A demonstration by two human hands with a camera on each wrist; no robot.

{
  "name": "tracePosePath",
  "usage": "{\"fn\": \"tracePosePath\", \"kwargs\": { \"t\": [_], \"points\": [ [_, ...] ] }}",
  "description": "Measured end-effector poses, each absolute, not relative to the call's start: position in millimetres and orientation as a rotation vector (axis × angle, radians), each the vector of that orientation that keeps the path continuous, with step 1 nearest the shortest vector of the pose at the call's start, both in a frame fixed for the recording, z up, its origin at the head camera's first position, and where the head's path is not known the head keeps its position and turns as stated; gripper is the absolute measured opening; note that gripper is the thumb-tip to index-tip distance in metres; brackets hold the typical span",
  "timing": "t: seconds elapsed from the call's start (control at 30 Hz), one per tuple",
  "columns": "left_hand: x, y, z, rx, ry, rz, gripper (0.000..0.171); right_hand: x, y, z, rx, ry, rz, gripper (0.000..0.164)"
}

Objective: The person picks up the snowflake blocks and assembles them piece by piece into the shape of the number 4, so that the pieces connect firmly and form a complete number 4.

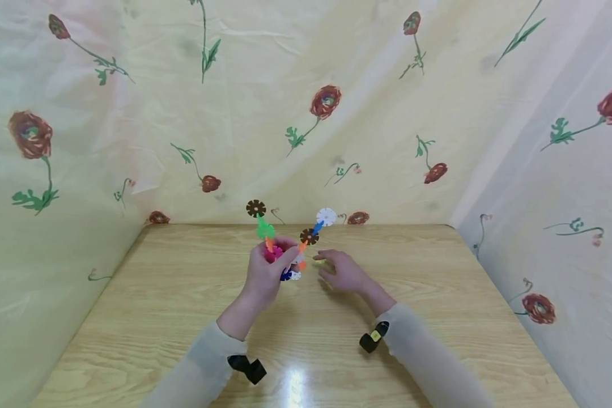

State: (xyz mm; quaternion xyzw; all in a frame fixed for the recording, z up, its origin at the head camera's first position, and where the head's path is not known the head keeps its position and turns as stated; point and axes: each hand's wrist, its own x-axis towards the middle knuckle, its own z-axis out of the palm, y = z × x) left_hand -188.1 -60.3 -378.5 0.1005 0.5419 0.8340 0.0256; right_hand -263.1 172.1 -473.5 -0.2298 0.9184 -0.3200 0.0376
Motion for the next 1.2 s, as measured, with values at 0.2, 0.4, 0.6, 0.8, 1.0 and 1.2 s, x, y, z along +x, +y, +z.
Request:
{"fn": "tracePosePath", "kwargs": {
  "t": [0.2,0.4,0.6,0.8,1.0,1.2],
  "points": [
    [-189.8,-57.2,-378.3,0.268,1.768,2.570,0.013,-261.5,166.7,-483.8,-0.822,2.923,-0.636,0.042],
    [-188.7,-55.9,-376.4,0.211,1.829,2.558,0.016,-255.5,164.6,-480.6,-0.783,3.033,-0.612,0.018],
    [-187.0,-54.1,-377.2,0.261,1.649,2.632,0.026,-249.1,166.4,-479.1,-0.747,3.109,-0.560,0.014],
    [-186.8,-54.2,-378.8,0.310,1.549,2.694,0.031,-243.3,168.4,-479.9,-0.783,3.078,-0.539,0.007],
    [-187.4,-54.6,-379.2,0.364,1.500,2.736,0.039,-241.1,169.1,-478.9,-0.795,3.056,-0.560,0.007],
    [-187.6,-53.5,-377.4,0.259,1.539,2.751,0.027,-239.3,169.3,-474.6,-0.772,3.078,-0.523,0.009]
  ]
}}
